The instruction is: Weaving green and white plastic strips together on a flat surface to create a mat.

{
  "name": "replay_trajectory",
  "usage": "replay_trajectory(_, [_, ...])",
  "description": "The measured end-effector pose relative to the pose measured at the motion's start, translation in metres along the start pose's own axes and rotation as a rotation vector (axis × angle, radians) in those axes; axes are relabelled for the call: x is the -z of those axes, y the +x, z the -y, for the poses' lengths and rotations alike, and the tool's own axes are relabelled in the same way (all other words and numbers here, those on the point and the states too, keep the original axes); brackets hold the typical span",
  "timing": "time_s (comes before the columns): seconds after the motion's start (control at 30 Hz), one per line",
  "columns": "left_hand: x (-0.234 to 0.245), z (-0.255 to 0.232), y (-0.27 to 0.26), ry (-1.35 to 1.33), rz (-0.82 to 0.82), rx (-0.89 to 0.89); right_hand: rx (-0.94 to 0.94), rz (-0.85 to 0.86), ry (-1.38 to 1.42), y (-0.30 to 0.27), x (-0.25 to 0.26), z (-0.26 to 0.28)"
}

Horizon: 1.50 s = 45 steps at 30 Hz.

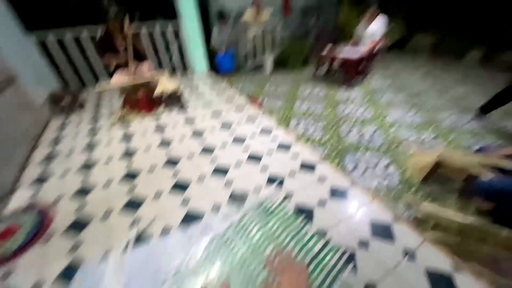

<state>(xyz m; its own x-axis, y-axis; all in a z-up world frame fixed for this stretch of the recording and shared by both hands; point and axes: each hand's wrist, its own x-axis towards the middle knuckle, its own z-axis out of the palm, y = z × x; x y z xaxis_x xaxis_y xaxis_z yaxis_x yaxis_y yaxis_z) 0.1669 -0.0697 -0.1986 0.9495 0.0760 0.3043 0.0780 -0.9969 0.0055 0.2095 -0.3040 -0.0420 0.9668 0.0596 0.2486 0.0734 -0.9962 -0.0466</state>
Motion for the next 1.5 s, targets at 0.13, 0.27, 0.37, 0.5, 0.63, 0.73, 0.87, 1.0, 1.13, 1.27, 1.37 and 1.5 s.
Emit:
replay_trajectory(0.13, [0.146, 0.021, -0.025, -0.035, 0.354, 0.086, -0.017, 0.292, 0.092, -0.088, 0.011, 0.053])
replay_trajectory(0.27, [0.123, 0.032, -0.038, -0.108, 0.132, 0.135, -0.083, 0.616, 0.161, -0.102, 0.067, 0.092])
replay_trajectory(0.37, [0.145, 0.028, -0.036, -0.079, 0.341, 0.211, -0.036, 0.622, 0.284, -0.11, 0.071, 0.09])
replay_trajectory(0.5, [0.162, -0.004, -0.027, -0.016, 0.184, 0.118, -0.133, 0.33, 0.571, -0.079, 0.105, 0.036])
replay_trajectory(0.63, [0.166, -0.07, -0.014, -0.276, 0.114, -0.12, -0.345, 0.114, 1.396, -0.014, 0.028, -0.058])
replay_trajectory(0.73, [0.138, -0.087, -0.006, -0.066, -0.124, -0.228, -0.375, 0.07, 1.697, 0.044, -0.008, -0.088])
replay_trajectory(0.87, [0.139, -0.089, -0.008, -0.187, 0.008, -0.245, -0.485, 0.14, 1.854, 0.093, -0.032, -0.084])
replay_trajectory(1.0, [0.141, -0.09, -0.005, 0.15, -0.224, -0.252, -0.506, 0.131, 1.904, 0.12, -0.05, -0.078])
replay_trajectory(1.13, [0.147, -0.092, -0.002, 0.123, -0.228, -0.226, -0.746, -0.072, 1.728, 0.13, -0.048, -0.087])
replay_trajectory(1.27, [0.142, -0.094, 0.012, -0.255, 0.233, -0.135, -0.947, 0.104, 1.472, 0.147, -0.108, -0.136])
replay_trajectory(1.37, [0.162, -0.087, 0.052, -0.262, 0.087, -0.166, -0.805, 0.46, 1.348, 0.136, -0.065, -0.143])
replay_trajectory(1.5, [0.148, -0.09, 0.095, -0.282, -0.032, -0.252, -0.69, 0.528, 1.228, 0.128, -0.055, -0.151])
